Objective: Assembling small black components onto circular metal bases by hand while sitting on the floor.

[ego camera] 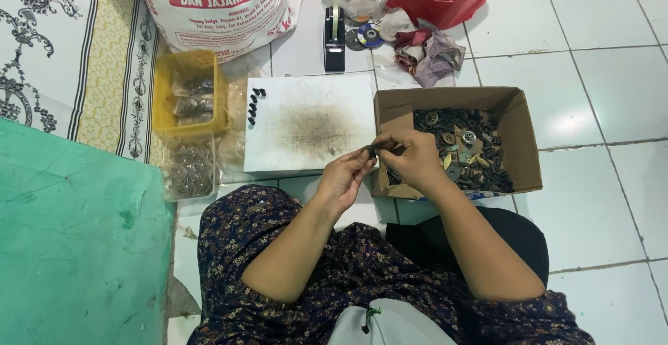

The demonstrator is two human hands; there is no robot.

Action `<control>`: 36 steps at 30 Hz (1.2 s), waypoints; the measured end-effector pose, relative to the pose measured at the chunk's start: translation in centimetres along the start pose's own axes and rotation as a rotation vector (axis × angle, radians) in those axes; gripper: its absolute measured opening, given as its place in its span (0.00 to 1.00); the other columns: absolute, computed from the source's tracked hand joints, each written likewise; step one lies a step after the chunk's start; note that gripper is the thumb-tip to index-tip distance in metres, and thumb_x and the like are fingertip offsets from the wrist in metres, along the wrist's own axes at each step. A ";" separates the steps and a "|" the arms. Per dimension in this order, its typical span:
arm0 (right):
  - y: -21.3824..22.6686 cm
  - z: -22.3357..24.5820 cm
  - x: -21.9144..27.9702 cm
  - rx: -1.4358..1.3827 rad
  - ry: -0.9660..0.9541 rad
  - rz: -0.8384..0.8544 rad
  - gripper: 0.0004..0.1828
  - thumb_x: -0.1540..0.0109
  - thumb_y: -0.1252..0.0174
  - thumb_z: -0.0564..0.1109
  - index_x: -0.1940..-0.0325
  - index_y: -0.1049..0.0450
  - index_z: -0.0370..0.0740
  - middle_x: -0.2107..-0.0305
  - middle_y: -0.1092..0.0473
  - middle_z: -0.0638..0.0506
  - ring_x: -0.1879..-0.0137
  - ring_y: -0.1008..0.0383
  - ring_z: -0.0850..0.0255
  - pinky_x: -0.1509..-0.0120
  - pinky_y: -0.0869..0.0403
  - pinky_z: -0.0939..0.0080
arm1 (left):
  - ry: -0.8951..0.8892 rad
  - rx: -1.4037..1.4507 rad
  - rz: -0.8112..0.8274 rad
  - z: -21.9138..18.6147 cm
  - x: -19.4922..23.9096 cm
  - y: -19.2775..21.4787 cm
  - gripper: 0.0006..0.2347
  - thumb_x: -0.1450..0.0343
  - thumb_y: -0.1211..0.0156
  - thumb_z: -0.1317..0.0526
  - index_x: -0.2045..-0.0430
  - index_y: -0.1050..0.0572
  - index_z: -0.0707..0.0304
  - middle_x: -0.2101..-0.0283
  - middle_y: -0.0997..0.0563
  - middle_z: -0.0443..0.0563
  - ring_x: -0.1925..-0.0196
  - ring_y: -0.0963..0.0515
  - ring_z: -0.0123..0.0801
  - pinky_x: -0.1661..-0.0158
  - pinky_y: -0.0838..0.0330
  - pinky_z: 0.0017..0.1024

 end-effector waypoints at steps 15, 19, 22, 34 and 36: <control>0.8 -3.4 -3.1 -0.213 -0.351 0.285 0.14 0.47 0.32 0.26 0.57 0.21 0.20 0.64 0.24 0.25 0.58 0.19 0.41 0.55 0.16 0.44 | -0.019 -0.195 0.105 -0.2 0.4 -0.6 0.15 0.31 0.31 0.70 0.51 0.23 0.80 0.51 0.19 0.69 0.50 0.17 0.42 0.49 0.18 0.28; 0.5 -3.7 -3.4 -0.184 -0.356 0.321 0.12 0.46 0.32 0.27 0.59 0.20 0.22 0.65 0.24 0.24 0.57 0.19 0.39 0.54 0.16 0.42 | -0.022 -0.195 0.104 0.5 -0.1 0.0 0.15 0.31 0.31 0.70 0.51 0.23 0.80 0.51 0.20 0.68 0.50 0.17 0.40 0.49 0.18 0.28; 0.2 -3.9 -3.4 -0.206 -0.388 0.309 0.11 0.47 0.32 0.26 0.61 0.19 0.22 0.67 0.24 0.27 0.60 0.20 0.43 0.56 0.16 0.44 | -0.015 -0.189 0.073 0.9 -0.3 0.3 0.17 0.31 0.30 0.70 0.50 0.24 0.81 0.51 0.20 0.69 0.50 0.18 0.40 0.49 0.18 0.27; -1.2 -4.4 -4.0 -0.110 -0.382 0.270 0.09 0.48 0.31 0.25 0.63 0.17 0.25 0.71 0.23 0.28 0.66 0.18 0.45 0.64 0.15 0.49 | -0.007 -0.155 -0.007 0.0 -0.2 0.4 0.15 0.30 0.31 0.70 0.51 0.23 0.80 0.51 0.20 0.71 0.50 0.18 0.43 0.48 0.19 0.30; -1.0 -2.8 -4.5 -0.185 -0.344 0.237 0.11 0.47 0.32 0.26 0.60 0.18 0.25 0.68 0.23 0.27 0.62 0.19 0.46 0.59 0.15 0.48 | -0.019 -0.137 0.016 -1.7 0.2 -0.7 0.14 0.29 0.33 0.70 0.51 0.23 0.79 0.52 0.19 0.71 0.51 0.17 0.44 0.48 0.18 0.33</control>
Point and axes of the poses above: each hand's wrist, its own x-axis away from the middle knuckle, its own y-axis out of the back of the hand, z = x × y, the point moved 3 cm from there along -x, towards the middle knuckle
